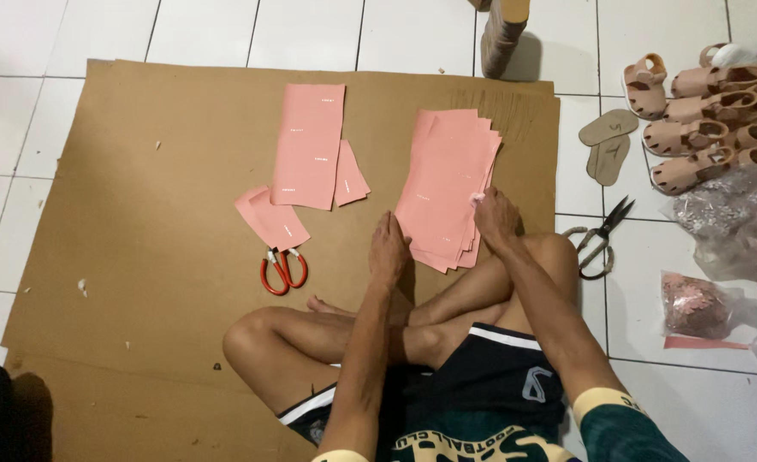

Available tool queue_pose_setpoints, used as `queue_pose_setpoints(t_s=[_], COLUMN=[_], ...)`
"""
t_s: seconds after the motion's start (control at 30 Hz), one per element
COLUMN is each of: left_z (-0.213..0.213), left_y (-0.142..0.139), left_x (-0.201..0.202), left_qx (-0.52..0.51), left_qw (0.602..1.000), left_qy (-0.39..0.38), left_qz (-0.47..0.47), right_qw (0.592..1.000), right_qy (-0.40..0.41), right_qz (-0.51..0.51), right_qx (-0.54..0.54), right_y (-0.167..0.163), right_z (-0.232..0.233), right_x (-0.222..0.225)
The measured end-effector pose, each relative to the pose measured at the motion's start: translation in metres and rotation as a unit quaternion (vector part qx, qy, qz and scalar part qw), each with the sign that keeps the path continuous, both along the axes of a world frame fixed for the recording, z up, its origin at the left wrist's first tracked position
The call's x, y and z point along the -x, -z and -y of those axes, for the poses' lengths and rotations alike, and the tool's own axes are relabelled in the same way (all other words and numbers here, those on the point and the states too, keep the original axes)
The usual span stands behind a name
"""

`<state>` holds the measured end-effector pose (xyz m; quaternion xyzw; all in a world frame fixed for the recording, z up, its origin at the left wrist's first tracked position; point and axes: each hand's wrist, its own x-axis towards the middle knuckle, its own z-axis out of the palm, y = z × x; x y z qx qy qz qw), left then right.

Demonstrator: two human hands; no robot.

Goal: The person sits on the floor and wipes pink shoe insoles one by one with a white cloth. They handle each insole individually, wipe it, and place it into a separate stack. Scissors and other insoles are visible nearby.

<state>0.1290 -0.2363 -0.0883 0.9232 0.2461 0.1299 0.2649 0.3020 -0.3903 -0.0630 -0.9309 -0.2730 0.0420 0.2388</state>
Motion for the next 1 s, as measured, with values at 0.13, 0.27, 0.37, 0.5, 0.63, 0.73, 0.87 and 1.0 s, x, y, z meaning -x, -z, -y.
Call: queue_pose_setpoints(t_s=[0.13, 0.27, 0.37, 0.5, 0.63, 0.73, 0.87, 1.0], left_z=[0.004, 0.003, -0.001, -0.01, -0.015, -0.015, -0.009, 0.004], left_y=[0.002, 0.008, 0.012, 0.011, 0.009, 0.011, 0.012, 0.009], left_x=[-0.003, -0.001, 0.003, 0.008, 0.012, 0.012, 0.009, 0.004], left_qx=[-0.007, 0.009, 0.015, 0.048, 0.026, 0.026, 0.021, -0.028], left_qw=[0.999, 0.998, 0.998, 0.996, 0.996, 0.996, 0.996, 0.997], left_qy=[-0.025, -0.046, -0.061, -0.051, -0.043, -0.038, -0.059, -0.063], left_qz=[0.026, 0.042, 0.025, 0.062, 0.075, 0.072, 0.066, 0.046], right_qw=[0.992, 0.955, 0.939, 0.973, 0.953, 0.937, 0.927, 0.924], right_qy=[-0.041, -0.286, -0.313, -0.213, -0.28, -0.349, -0.31, -0.033], right_qz=[0.016, -0.017, -0.115, -0.092, -0.043, -0.016, -0.122, -0.372], right_qx=[-0.115, -0.077, 0.088, 0.012, -0.105, 0.03, 0.171, -0.079], right_y=[0.002, 0.008, -0.002, -0.005, 0.012, 0.019, 0.004, -0.006], right_z=[-0.011, -0.01, 0.006, -0.002, -0.037, -0.032, 0.018, 0.042], right_x=[0.013, 0.052, 0.051, 0.037, 0.051, 0.056, 0.027, 0.004])
